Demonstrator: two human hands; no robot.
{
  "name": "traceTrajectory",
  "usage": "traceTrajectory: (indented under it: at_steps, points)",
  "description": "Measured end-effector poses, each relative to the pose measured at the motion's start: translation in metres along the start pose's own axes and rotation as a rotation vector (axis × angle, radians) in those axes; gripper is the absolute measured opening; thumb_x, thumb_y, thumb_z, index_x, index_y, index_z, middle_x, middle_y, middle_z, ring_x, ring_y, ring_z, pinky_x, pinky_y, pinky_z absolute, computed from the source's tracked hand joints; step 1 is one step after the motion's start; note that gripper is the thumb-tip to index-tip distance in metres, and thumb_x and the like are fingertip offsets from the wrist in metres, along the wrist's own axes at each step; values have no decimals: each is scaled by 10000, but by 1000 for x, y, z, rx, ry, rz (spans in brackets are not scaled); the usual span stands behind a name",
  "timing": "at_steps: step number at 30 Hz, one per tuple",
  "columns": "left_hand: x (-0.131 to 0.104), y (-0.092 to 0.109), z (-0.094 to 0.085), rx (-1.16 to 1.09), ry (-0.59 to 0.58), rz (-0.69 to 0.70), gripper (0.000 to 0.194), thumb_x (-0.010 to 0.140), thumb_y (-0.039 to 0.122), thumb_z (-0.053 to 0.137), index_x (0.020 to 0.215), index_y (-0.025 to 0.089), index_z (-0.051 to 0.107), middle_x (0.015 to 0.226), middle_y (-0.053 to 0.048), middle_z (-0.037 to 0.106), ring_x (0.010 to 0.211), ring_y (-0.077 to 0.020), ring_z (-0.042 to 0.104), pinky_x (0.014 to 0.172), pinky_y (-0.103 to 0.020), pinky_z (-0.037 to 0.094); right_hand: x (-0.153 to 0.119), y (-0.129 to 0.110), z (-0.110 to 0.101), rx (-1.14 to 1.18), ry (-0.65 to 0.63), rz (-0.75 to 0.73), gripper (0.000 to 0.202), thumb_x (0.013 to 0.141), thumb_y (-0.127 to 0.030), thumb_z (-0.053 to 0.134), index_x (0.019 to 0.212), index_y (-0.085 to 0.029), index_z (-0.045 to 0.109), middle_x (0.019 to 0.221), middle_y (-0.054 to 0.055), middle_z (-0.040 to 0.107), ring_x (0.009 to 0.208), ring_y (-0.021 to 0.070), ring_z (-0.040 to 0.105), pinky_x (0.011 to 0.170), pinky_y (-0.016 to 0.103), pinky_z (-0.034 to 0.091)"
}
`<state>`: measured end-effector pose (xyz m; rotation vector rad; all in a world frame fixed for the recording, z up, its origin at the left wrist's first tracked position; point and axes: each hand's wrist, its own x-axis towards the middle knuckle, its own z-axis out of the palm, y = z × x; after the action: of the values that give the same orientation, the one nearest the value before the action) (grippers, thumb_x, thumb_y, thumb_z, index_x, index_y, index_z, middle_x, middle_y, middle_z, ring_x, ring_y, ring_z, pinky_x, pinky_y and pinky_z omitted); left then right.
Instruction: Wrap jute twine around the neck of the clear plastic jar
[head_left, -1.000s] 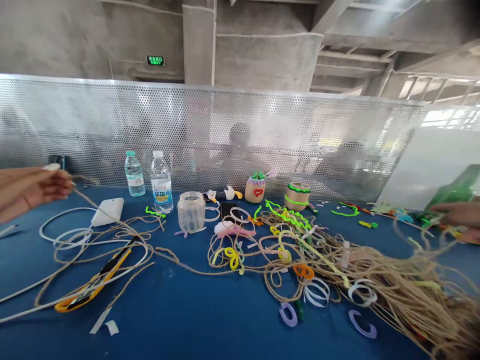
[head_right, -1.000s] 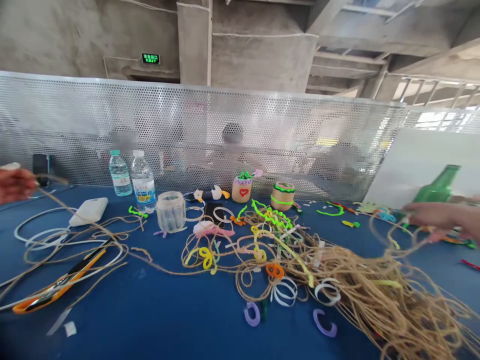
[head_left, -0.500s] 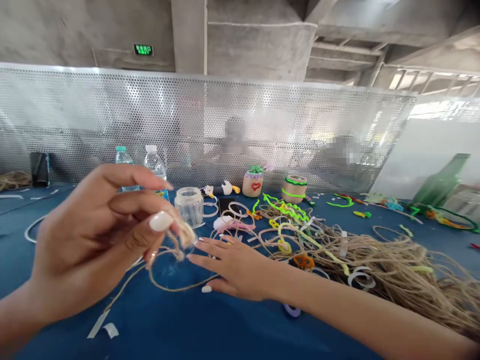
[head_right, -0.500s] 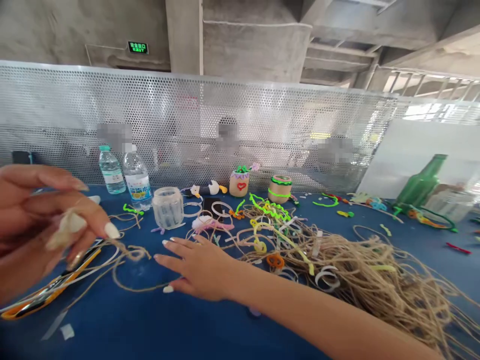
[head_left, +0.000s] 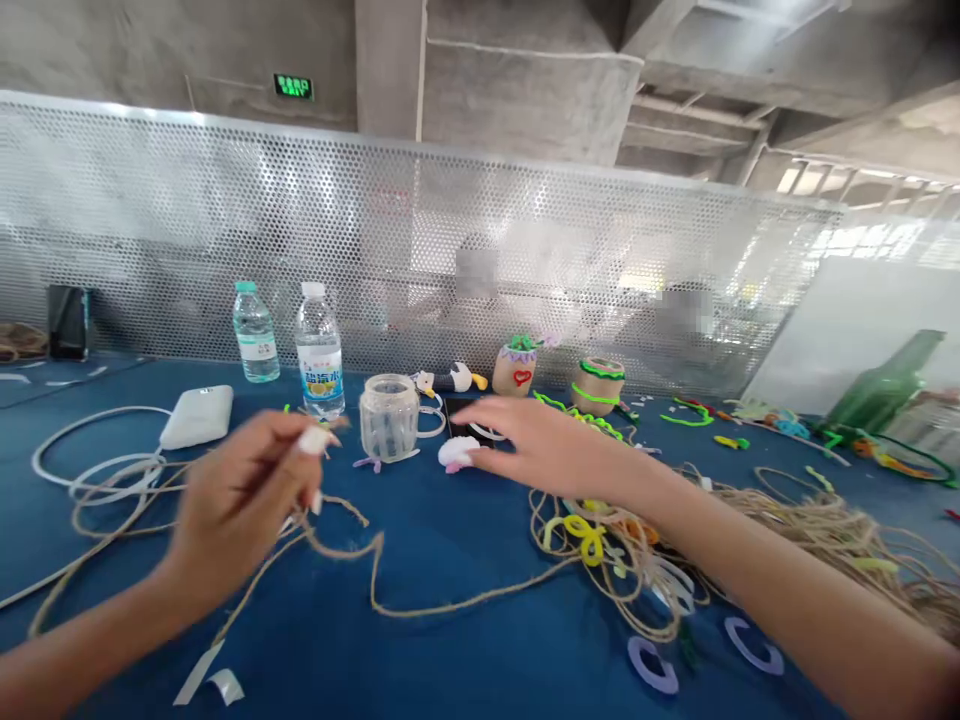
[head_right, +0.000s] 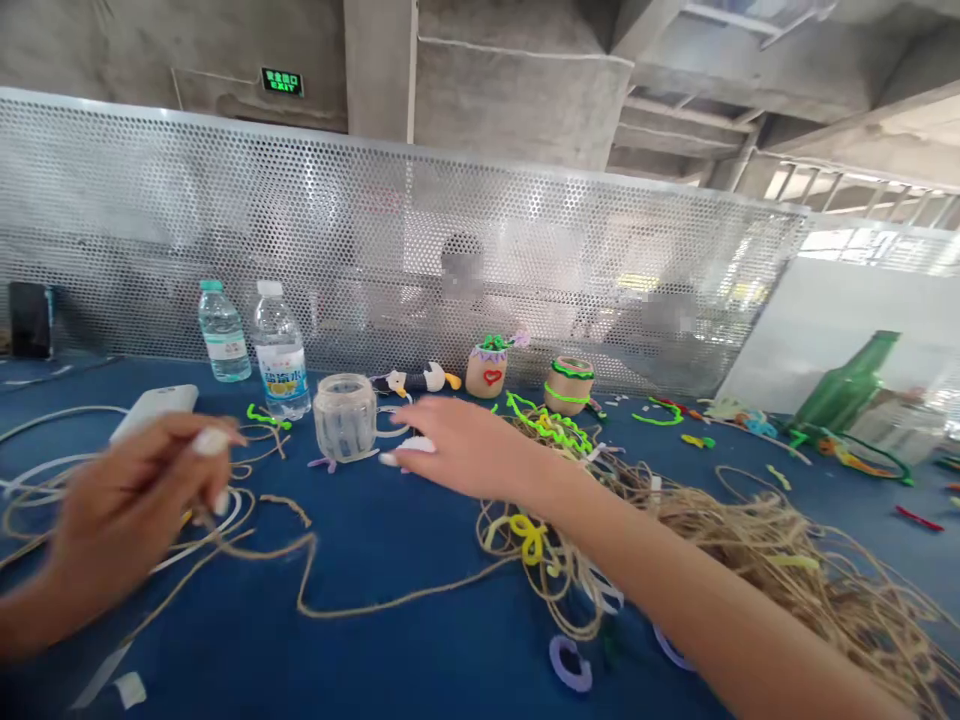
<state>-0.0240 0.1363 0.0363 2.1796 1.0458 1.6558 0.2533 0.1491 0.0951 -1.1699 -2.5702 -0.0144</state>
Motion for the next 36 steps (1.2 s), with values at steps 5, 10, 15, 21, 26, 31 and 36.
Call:
traceTrajectory:
  at_steps: [5, 10, 15, 21, 26, 31, 36]
  points:
    - [-32, -23, 17, 150, -291, 55, 191, 927, 274, 437, 799, 198, 557, 560, 66, 567, 478, -71, 536, 491, -174, 407, 100, -22, 47, -192, 109, -36, 394, 827, -398, 634, 1100, -119, 576, 1185, 190, 568, 1080, 327, 546, 864, 455, 451]
    - [-31, -30, 13, 197, -342, -21, 243, 960, 299, 374, 819, 191, 540, 650, 37, 585, 580, -98, 556, 577, -209, 425, 117, 0, 84, -25, 195, 145, 483, 740, -278, 721, 1100, -82, 467, 922, 131, 629, 865, 242, 590, 714, 332, 454]
    - [-34, -34, 19, 239, -462, 68, 230, 960, 272, 362, 848, 191, 546, 817, -26, 592, 764, -148, 571, 693, -268, 475, 87, 33, 61, 444, 267, 325, 446, 677, -319, 755, 1021, -117, 556, 756, 20, 599, 695, 145, 559, 655, 265, 421]
    - [-42, -19, 34, 229, -339, 129, 185, 928, 233, 453, 908, 229, 637, 1396, -88, 298, 1022, -182, 549, 812, -332, 528, 31, 27, 16, 875, 346, 389, 347, 625, -418, 778, 689, -167, 547, 638, -20, 538, 582, 96, 510, 555, 235, 417]
    - [-30, 0, 48, 114, -321, 176, 145, 917, 215, 491, 896, 231, 633, 1220, -79, 437, 952, -154, 546, 808, -299, 533, -12, 7, 35, 949, 365, 415, 322, 632, -402, 773, 724, -156, 587, 652, -20, 538, 572, 87, 463, 556, 236, 388]
    - [-32, 11, 60, 3, -460, 248, 177, 908, 142, 464, 893, 224, 620, 920, -37, 553, 785, -112, 564, 707, -216, 510, -38, 11, 53, 855, 370, 459, 287, 680, -404, 732, 701, -158, 586, 635, -20, 532, 590, 104, 465, 563, 240, 377]
    - [-27, -3, 58, 153, -243, 130, 150, 896, 257, 507, 829, 226, 638, 968, -55, 604, 878, -165, 607, 736, -261, 542, -45, 31, 48, 577, 346, 400, 219, 725, -388, 707, 729, -184, 626, 739, 36, 627, 742, 181, 591, 649, 283, 465]
